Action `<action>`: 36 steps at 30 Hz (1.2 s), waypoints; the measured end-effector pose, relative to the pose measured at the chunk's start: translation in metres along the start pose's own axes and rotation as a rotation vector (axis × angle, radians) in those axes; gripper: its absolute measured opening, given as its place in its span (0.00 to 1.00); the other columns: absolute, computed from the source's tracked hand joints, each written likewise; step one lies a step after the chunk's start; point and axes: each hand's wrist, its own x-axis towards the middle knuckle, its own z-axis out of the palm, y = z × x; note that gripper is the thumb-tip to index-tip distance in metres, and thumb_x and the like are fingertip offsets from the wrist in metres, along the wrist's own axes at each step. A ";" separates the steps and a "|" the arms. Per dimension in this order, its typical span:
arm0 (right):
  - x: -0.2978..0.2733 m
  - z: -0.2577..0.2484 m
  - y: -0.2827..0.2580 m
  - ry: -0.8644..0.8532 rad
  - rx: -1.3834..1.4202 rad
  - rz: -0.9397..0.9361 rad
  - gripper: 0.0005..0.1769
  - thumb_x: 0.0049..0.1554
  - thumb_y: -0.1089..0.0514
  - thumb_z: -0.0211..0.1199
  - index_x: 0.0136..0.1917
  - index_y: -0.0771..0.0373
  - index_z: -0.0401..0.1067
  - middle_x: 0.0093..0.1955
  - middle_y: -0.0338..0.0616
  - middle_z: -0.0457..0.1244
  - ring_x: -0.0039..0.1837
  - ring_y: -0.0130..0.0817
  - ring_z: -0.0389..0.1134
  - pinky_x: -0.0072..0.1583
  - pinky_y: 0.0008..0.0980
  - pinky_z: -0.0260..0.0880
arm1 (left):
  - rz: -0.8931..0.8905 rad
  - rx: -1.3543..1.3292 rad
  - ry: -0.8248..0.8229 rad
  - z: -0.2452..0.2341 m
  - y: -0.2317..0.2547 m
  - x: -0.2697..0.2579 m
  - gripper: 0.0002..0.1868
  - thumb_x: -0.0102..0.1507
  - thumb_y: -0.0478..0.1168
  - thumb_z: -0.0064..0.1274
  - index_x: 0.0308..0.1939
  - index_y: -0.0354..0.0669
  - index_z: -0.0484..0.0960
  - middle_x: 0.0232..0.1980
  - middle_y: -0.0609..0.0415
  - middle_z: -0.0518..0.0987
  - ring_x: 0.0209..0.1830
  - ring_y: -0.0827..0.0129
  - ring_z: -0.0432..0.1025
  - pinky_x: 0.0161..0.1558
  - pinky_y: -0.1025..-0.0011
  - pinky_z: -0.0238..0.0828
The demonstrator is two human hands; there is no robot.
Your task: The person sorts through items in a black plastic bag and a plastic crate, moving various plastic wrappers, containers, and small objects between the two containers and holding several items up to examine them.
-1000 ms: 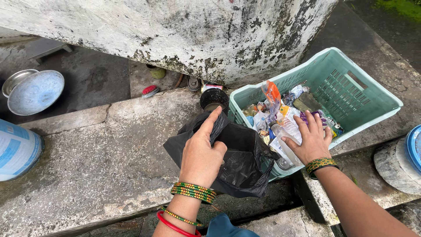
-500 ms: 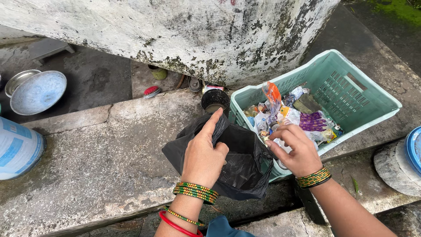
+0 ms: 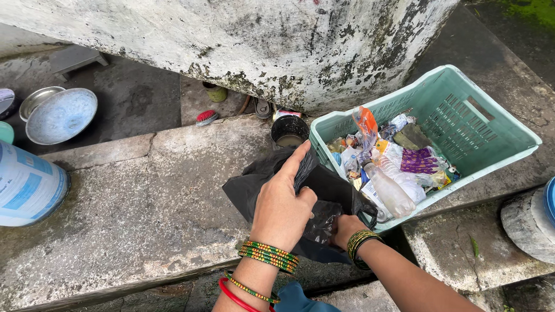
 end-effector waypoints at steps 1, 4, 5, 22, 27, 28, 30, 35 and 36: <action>0.005 0.006 0.005 0.051 0.151 0.011 0.21 0.51 0.53 0.74 0.56 0.60 0.77 0.57 0.54 0.70 0.62 0.45 0.71 0.65 0.37 0.70 | 0.000 0.000 0.001 0.000 -0.001 0.000 0.41 0.55 0.31 0.49 0.72 0.69 0.68 0.25 0.45 0.82 0.22 0.67 0.81 0.36 0.67 0.78; 0.024 0.027 0.013 0.105 0.618 0.039 0.23 0.49 0.60 0.74 0.58 0.65 0.74 0.54 0.55 0.71 0.58 0.44 0.73 0.61 0.37 0.72 | 0.014 -0.023 -0.009 0.000 -0.002 -0.002 0.40 0.56 0.31 0.48 0.72 0.67 0.68 0.25 0.45 0.81 0.21 0.66 0.81 0.36 0.66 0.78; 0.029 0.033 0.015 0.106 0.936 0.058 0.24 0.49 0.65 0.73 0.59 0.69 0.72 0.53 0.59 0.71 0.56 0.46 0.73 0.58 0.38 0.73 | -0.007 -0.008 -0.015 0.000 -0.003 -0.002 0.41 0.56 0.31 0.49 0.73 0.68 0.68 0.24 0.44 0.81 0.22 0.66 0.80 0.36 0.66 0.78; 0.053 0.046 0.000 0.055 1.353 0.203 0.18 0.55 0.77 0.56 0.57 0.69 0.76 0.52 0.52 0.70 0.51 0.39 0.72 0.54 0.36 0.75 | -0.071 -0.026 -0.068 -0.003 0.005 -0.006 0.41 0.57 0.32 0.48 0.74 0.68 0.66 0.23 0.47 0.79 0.21 0.69 0.79 0.33 0.67 0.76; 0.051 0.043 -0.006 0.104 1.193 0.320 0.15 0.53 0.74 0.67 0.55 0.72 0.76 0.48 0.53 0.71 0.45 0.39 0.74 0.49 0.34 0.78 | -0.039 -0.082 -0.065 -0.003 0.006 -0.009 0.40 0.56 0.30 0.48 0.73 0.66 0.69 0.27 0.47 0.82 0.22 0.70 0.81 0.36 0.68 0.78; 0.049 0.041 -0.007 0.097 1.169 0.337 0.16 0.54 0.69 0.69 0.56 0.73 0.76 0.48 0.53 0.71 0.45 0.38 0.75 0.48 0.33 0.78 | -0.040 -0.082 -0.063 -0.003 0.006 -0.009 0.40 0.56 0.30 0.48 0.73 0.66 0.69 0.27 0.47 0.82 0.22 0.70 0.81 0.36 0.68 0.78; 0.047 0.038 -0.012 0.087 1.143 0.353 0.19 0.54 0.64 0.72 0.58 0.74 0.75 0.48 0.53 0.71 0.46 0.37 0.75 0.48 0.33 0.78 | -0.070 -0.079 -0.075 -0.004 0.006 -0.009 0.41 0.56 0.30 0.48 0.73 0.68 0.68 0.28 0.44 0.82 0.24 0.70 0.81 0.36 0.67 0.77; 0.049 0.043 -0.018 0.005 0.892 0.372 0.25 0.60 0.52 0.68 0.66 0.67 0.72 0.52 0.53 0.73 0.48 0.37 0.74 0.47 0.36 0.73 | -0.042 -0.127 -0.056 -0.006 0.006 -0.012 0.41 0.55 0.30 0.48 0.72 0.66 0.70 0.29 0.47 0.84 0.24 0.70 0.81 0.36 0.69 0.78; 0.052 0.046 -0.017 0.004 0.891 0.370 0.25 0.60 0.52 0.68 0.66 0.67 0.72 0.52 0.53 0.73 0.48 0.37 0.74 0.47 0.36 0.73 | -0.044 -0.132 -0.058 -0.006 0.007 -0.012 0.41 0.56 0.30 0.47 0.72 0.66 0.70 0.30 0.48 0.84 0.24 0.71 0.81 0.36 0.69 0.78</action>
